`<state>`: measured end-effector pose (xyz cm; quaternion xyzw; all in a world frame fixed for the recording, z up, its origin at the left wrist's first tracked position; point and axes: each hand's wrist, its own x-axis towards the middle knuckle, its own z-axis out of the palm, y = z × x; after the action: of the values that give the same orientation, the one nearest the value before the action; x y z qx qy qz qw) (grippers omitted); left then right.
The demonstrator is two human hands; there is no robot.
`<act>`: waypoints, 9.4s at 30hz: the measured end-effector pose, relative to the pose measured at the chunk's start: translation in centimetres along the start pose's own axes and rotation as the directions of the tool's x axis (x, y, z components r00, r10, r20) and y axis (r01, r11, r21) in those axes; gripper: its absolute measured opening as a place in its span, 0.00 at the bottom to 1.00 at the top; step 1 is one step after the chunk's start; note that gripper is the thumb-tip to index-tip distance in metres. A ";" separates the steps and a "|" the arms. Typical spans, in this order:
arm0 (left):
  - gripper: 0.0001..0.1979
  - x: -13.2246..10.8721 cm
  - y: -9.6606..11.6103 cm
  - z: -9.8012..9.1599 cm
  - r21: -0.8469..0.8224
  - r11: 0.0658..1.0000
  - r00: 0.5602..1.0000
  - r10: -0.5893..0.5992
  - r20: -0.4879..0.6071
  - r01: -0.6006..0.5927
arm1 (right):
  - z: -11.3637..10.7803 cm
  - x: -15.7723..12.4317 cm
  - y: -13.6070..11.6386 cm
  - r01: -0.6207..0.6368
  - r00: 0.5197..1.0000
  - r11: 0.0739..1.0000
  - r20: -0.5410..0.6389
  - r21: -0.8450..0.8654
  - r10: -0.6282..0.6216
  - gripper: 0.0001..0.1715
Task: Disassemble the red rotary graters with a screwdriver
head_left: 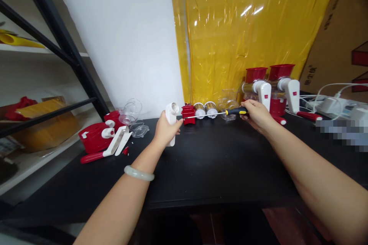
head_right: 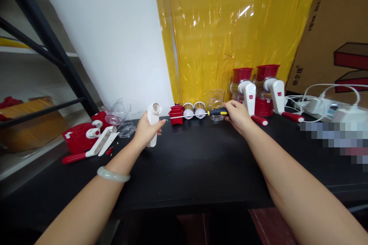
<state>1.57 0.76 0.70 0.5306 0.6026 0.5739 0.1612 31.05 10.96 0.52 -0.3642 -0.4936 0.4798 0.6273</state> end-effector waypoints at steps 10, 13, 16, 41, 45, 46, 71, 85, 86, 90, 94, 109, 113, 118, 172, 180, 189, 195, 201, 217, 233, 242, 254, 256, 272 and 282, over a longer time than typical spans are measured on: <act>0.25 -0.3 -0.4 -0.2 0.178 0.977 0.985 0.091 0.149 -0.118 | 0.1 -0.2 0.1 -0.046 0.998 0.993 0.040 -0.108 0.050 0.11; 0.22 -0.2 -0.5 -0.2 0.203 0.973 0.982 0.075 0.174 -0.110 | 0.0 -0.2 0.0 -0.037 0.998 0.992 0.046 -0.119 0.043 0.11; 0.23 -0.1 -0.7 -0.3 0.249 0.965 0.973 0.027 0.229 -0.085 | -0.2 -0.1 -0.2 -0.032 0.999 0.990 0.016 -0.137 0.035 0.10; 0.18 -0.2 0.1 -0.4 0.058 0.989 0.919 -0.148 0.365 0.136 | -0.3 0.1 -0.5 0.172 0.977 0.985 -0.134 0.028 -0.167 0.10; 0.18 0.5 -0.2 0.0 -0.230 0.963 0.964 -0.077 0.256 0.138 | 0.1 -0.3 -0.7 0.253 0.960 0.963 -0.148 0.087 -0.239 0.08; 0.19 0.5 -0.3 0.1 -0.304 0.948 0.974 -0.027 0.226 0.097 | 0.3 -0.5 -0.7 0.277 0.953 0.957 -0.151 0.092 -0.261 0.08; 0.22 0.1 -0.6 0.5 -0.232 0.939 0.966 0.230 -0.121 -0.253 | 2.2 -3.2 0.0 0.433 0.892 0.889 -0.072 -0.151 -0.447 0.08; 0.19 0.2 -1.2 -0.6 0.063 0.923 0.888 0.383 -0.254 -0.380 | 1.4 -2.5 -0.2 0.194 0.977 0.914 0.158 -0.356 -0.146 0.23; 0.19 0.2 -1.1 -0.6 0.057 0.926 0.891 0.375 -0.255 -0.373 | 1.3 -2.5 -0.3 0.206 0.973 0.914 0.168 -0.349 -0.155 0.22; 0.20 0.3 -0.9 -0.6 0.000 0.934 0.902 0.345 -0.260 -0.357 | 1.3 -3.0 -1.1 0.377 0.923 0.873 0.203 -0.309 -0.326 0.19; 0.19 0.7 -1.3 -0.5 -0.011 0.925 0.892 0.363 -0.270 -0.380 | 1.3 -3.6 -2.1 0.520 0.853 0.792 0.231 -0.320 -0.467 0.16; 0.14 0.8 -1.0 -1.3 0.102 0.963 0.955 0.263 -0.138 -0.250 | 1.4 -2.3 -0.7 0.177 0.967 0.915 0.236 -0.362 -0.094 0.23; 0.11 0.8 -0.5 -1.7 0.137 0.970 0.975 0.211 -0.072 -0.200 | 1.3 -1.9 -0.4 0.183 0.959 0.923 0.266 -0.338 -0.093 0.17; 0.10 0.5 0.6 -1.7 0.072 0.997 0.996 -0.036 0.077 0.030 | 0.9 -1.6 -0.5 0.267 0.947 0.871 0.278 -0.413 -0.159 0.13; 0.07 0.0 0.0 -1.0 0.336 0.941 0.990 -0.071 0.124 0.025 | 0.5 -1.2 0.3 -0.094 0.971 0.908 0.164 -0.409 0.175 0.25; 0.06 0.0 1.1 -1.6 0.188 0.920 0.890 -0.382 0.249 0.343 | 0.3 -1.9 -0.8 0.551 0.834 0.670 0.343 -0.497 -0.431 0.19; 0.08 -0.2 0.2 -1.0 0.415 0.908 0.982 -0.132 0.132 0.066 | 0.6 -1.6 -0.9 -0.262 0.942 0.941 0.157 -0.215 0.298 0.27; 0.09 0.3 -0.7 -1.1 0.403 0.915 0.998 -0.031 0.053 0.007 | 0.5 -1.2 0.5 -0.119 0.965 0.945 0.187 -0.304 0.182 0.29; 0.06 0.6 -0.3 -1.0 0.187 0.955 0.957 -0.258 0.135 0.231 | 0.4 -1.2 0.1 0.373 0.917 0.850 0.286 -0.372 -0.277 0.27; 0.04 0.3 -0.9 -0.4 0.272 0.948 0.964 -0.215 0.155 0.168 | 0.2 -0.8 0.8 -0.039 0.976 0.938 0.190 -0.345 0.110 0.38; 0.03 0.6 -0.6 -0.7 0.227 0.937 0.955 -0.289 0.074 0.266 | 0.1 -0.6 1.2 0.011 0.927 0.995 0.371 0.102 -0.049 0.27; 0.04 0.6 -0.7 -0.5 0.209 0.942 0.956 -0.284 0.077 0.263 | 0.8 -1.2 1.1 -0.164 0.928 0.938 0.274 -0.304 0.251 0.38; 0.03 0.5 -0.6 -0.6 0.186 0.940 0.950 -0.304 0.072 0.287 | 0.6 -1.2 0.7 -0.015 0.932 0.996 0.362 0.093 -0.020 0.28; 0.03 0.5 -0.6 -0.6 0.188 0.939 0.950 -0.305 0.073 0.287 | 0.7 -1.5 0.3 -0.078 0.923 0.992 0.384 0.103 0.033 0.27; 0.04 0.9 -1.0 -0.7 0.163 0.936 0.941 -0.328 0.085 0.312 | 0.7 -1.5 0.3 0.045 0.931 0.999 0.361 0.027 -0.052 0.28; 0.03 0.7 -1.2 -0.6 0.173 0.937 0.941 -0.322 0.101 0.302 | 0.6 -1.0 0.9 0.109 0.953 0.952 0.303 -0.285 -0.019 0.32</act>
<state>0.30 1.35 0.13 0.4746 0.7103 0.4574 0.2470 30.19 10.21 -0.49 -0.3621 -0.6607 0.4282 0.4990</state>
